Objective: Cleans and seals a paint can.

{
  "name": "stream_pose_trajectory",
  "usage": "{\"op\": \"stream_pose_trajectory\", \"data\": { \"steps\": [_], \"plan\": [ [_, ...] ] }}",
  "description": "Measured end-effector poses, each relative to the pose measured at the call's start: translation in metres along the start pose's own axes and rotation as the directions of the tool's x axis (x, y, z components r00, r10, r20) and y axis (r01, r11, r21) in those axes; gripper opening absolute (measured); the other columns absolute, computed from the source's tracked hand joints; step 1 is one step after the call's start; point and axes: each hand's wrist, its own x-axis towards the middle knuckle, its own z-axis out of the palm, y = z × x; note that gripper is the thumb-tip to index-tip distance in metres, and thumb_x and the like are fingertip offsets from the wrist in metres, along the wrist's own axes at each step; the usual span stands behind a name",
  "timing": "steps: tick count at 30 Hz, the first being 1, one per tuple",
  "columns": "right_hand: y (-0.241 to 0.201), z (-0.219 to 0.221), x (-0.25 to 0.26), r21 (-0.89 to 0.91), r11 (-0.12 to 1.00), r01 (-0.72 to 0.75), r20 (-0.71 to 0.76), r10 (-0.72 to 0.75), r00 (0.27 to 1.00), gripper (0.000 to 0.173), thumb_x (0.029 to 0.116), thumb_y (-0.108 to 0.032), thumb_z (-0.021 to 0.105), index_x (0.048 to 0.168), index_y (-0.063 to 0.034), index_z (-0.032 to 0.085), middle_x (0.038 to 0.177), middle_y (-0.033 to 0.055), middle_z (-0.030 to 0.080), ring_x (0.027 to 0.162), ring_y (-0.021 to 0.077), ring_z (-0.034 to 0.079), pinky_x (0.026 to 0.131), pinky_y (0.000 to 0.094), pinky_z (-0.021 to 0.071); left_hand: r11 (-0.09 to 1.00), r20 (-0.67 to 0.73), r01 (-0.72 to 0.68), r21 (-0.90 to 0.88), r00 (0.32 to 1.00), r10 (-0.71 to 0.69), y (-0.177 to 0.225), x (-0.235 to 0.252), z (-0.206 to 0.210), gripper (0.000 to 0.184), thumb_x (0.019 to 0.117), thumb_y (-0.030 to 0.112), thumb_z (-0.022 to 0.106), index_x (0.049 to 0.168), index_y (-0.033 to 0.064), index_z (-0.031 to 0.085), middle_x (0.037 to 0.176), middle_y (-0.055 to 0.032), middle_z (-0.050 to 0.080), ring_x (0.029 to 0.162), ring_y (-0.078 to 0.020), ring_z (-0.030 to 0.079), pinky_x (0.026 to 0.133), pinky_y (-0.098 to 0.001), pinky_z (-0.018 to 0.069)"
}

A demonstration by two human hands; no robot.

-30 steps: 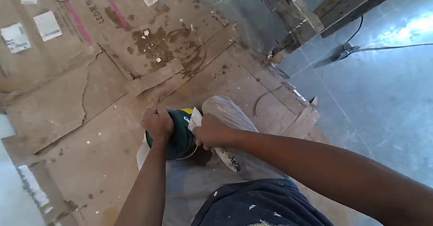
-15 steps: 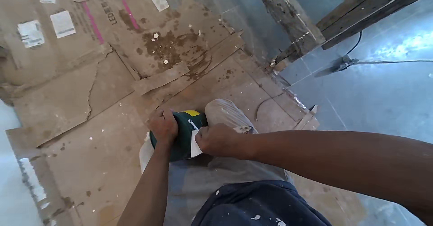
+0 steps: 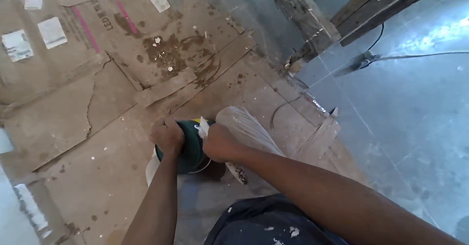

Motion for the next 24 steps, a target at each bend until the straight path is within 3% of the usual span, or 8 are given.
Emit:
{"op": "stream_pose_trajectory", "data": {
  "steps": [2,4,8,11,16,19,21,24],
  "plan": [
    [0.005,-0.001,0.0,-0.305,0.934,0.187,0.015,-0.192,0.981,0.012,0.0957,-0.012,0.063,0.103,-0.0028,0.063,0.09,0.0154,0.067,0.082,0.0321,0.07,0.066,0.0519,0.0586,1.0,0.002,-0.012,-0.007,1.0,0.012,0.002,0.002,-0.001,0.048,0.1031,0.036,0.037,0.087,0.0093,0.073,0.096,-0.0146,0.071,0.102,-0.0348,0.066,0.091,-0.0646,0.0448],
    [0.023,-0.005,0.006,-0.634,0.676,0.374,0.101,-0.407,0.908,0.017,0.1005,-0.01,0.059,0.113,0.0011,0.064,0.098,0.0175,0.067,0.088,0.0343,0.071,0.069,0.0515,0.0602,0.999,-0.007,-0.041,0.004,0.999,0.041,-0.002,-0.003,-0.001,0.047,0.1024,0.036,0.039,0.085,0.0076,0.072,0.095,-0.0158,0.071,0.1,-0.036,0.066,0.089,-0.0648,0.045],
    [0.034,-0.07,0.057,-0.831,0.372,0.414,0.202,-0.491,0.848,0.016,0.1013,-0.006,0.055,0.11,-0.0013,0.067,0.098,0.0185,0.069,0.091,0.0388,0.07,0.07,0.0574,0.0578,0.99,-0.019,-0.139,-0.015,0.99,0.139,-0.013,-0.012,-0.003,0.045,0.1013,0.033,0.039,0.089,0.0072,0.074,0.097,-0.0169,0.07,0.102,-0.0368,0.065,0.092,-0.0654,0.0445],
    [0.027,-0.103,0.057,-0.813,0.494,0.307,0.021,-0.503,0.864,0.019,0.0975,-0.012,0.061,0.113,-0.0023,0.064,0.095,0.0196,0.068,0.088,0.0408,0.069,0.07,0.06,0.0555,0.995,0.006,-0.092,-0.033,0.996,0.093,-0.028,-0.015,-0.007,0.046,0.1,0.032,0.037,0.093,0.0077,0.075,0.102,-0.0157,0.072,0.106,-0.0344,0.066,0.095,-0.0628,0.046],
    [0.098,-0.136,0.093,-0.702,0.712,-0.008,-0.197,-0.183,0.963,0.028,0.0968,-0.013,0.06,0.122,-0.0019,0.059,0.103,0.0217,0.068,0.095,0.0425,0.07,0.074,0.0624,0.0566,0.995,-0.01,-0.095,-0.025,0.995,0.095,-0.008,-0.003,-0.001,0.045,0.0992,0.033,0.039,0.086,0.0102,0.074,0.094,-0.0131,0.072,0.098,-0.0321,0.068,0.085,-0.0613,0.0483],
    [0.141,-0.122,0.116,-0.572,0.812,-0.117,-0.25,-0.036,0.968,0.041,0.0951,-0.015,0.062,0.133,-0.0011,0.055,0.112,0.027,0.066,0.103,0.048,0.067,0.08,0.0662,0.0551,0.998,0.029,-0.055,-0.012,0.998,0.056,-0.006,-0.003,-0.001,0.045,0.1007,0.035,0.038,0.088,0.0103,0.074,0.097,-0.0144,0.071,0.101,-0.0341,0.066,0.091,-0.0641,0.0448],
    [0.137,-0.104,0.117,-0.439,0.892,-0.103,-0.285,-0.03,0.958,0.064,0.0932,-0.021,0.065,0.15,-0.0012,0.043,0.132,0.0318,0.058,0.122,0.054,0.056,0.092,0.0723,0.0478,0.998,0.016,-0.049,-0.033,0.999,0.05,-0.007,-0.001,-0.001,0.044,0.1008,0.036,0.039,0.087,0.01,0.073,0.095,-0.0133,0.07,0.1,-0.0329,0.065,0.091,-0.0634,0.0446],
    [0.101,-0.066,0.087,-0.367,0.911,0.185,-0.278,-0.298,0.913,0.047,0.1029,-0.033,0.053,0.144,-0.0104,0.058,0.139,0.017,0.061,0.131,0.0372,0.055,0.106,0.0602,0.0463,0.998,-0.002,-0.051,-0.031,0.999,0.051,-0.007,-0.001,0.002,0.045,0.1005,0.036,0.039,0.087,0.0107,0.074,0.094,-0.0121,0.07,0.098,-0.032,0.066,0.088,-0.0624,0.0451]
  ]
}}
